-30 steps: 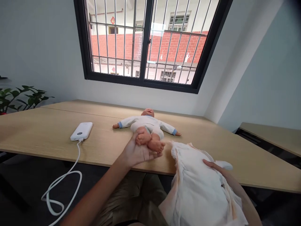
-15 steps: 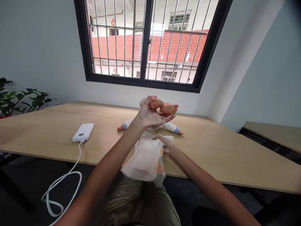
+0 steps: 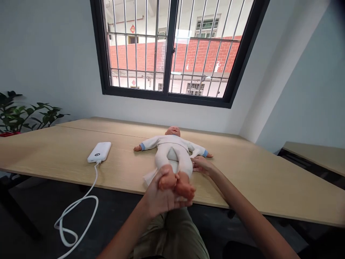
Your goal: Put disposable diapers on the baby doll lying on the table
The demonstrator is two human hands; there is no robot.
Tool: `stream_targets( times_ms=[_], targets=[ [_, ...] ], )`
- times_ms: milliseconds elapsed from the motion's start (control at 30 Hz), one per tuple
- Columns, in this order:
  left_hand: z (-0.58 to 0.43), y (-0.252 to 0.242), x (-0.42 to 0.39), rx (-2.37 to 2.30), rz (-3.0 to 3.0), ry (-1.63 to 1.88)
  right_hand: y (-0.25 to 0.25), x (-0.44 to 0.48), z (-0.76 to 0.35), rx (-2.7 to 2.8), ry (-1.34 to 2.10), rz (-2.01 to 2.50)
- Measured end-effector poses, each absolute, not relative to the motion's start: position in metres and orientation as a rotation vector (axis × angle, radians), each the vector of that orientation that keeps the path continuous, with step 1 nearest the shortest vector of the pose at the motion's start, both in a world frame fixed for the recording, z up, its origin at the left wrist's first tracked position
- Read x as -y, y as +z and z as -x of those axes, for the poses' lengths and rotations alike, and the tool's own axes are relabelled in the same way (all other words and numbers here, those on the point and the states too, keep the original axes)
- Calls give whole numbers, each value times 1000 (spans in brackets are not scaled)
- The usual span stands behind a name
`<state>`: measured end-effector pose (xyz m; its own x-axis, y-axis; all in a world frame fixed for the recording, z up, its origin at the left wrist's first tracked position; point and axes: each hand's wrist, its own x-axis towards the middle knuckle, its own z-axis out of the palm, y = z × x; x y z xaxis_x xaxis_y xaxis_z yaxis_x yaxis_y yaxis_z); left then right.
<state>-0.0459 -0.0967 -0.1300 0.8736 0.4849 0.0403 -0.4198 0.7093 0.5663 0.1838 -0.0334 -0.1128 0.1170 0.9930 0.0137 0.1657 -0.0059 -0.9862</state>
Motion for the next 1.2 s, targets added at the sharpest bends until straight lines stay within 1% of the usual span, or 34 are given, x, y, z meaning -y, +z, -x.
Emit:
stream_targets(
  times_ms=[33, 67, 133, 300, 367, 433, 533, 600, 667, 767, 933, 1033, 1100, 1200],
  targets=[
    [49, -139, 101, -140, -582, 515, -112, 35, -193, 1292, 1050, 1473],
    [53, -145, 104, -164, -573, 523, -111, 35, -201, 1337, 989, 1546],
    [63, -147, 110, -217, -576, 529, -109, 38, -210, 1395, 776, 1617],
    [95, -138, 124, -406, -638, 570, -106, 67, -192, 1633, 400, 1429],
    [104, -142, 126, -540, -774, 604, -104, 84, -176, 1733, 205, 1358],
    [109, -149, 124, -740, -1004, 740, -103, 99, -157, 1865, 58, 1258],
    [110, -155, 112, -956, -1294, 1026, -99, 110, -131, 2197, 46, 1117],
    [107, -152, 105, -988, -1396, 1088, -98, 110, -119, 2393, 110, 1087],
    [102, -147, 101, -1071, -1515, 1146, -97, 107, -114, 2487, 160, 1098],
    [91, -142, 104, -1202, -1843, 1298, -97, 105, -120, 2469, 151, 1164],
    [77, -149, 104, -1028, -2461, 1159, -97, 106, -146, 2423, 104, 1315],
    [83, -152, 98, -1210, -2591, 1185, -100, 105, -159, 2495, 46, 1386],
    [93, -151, 92, -1356, -2596, 1198, -103, 104, -161, 2557, -51, 1381],
    [110, -147, 82, -1475, -2586, 1111, -108, 103, -151, 2606, -179, 1299]
  ],
)
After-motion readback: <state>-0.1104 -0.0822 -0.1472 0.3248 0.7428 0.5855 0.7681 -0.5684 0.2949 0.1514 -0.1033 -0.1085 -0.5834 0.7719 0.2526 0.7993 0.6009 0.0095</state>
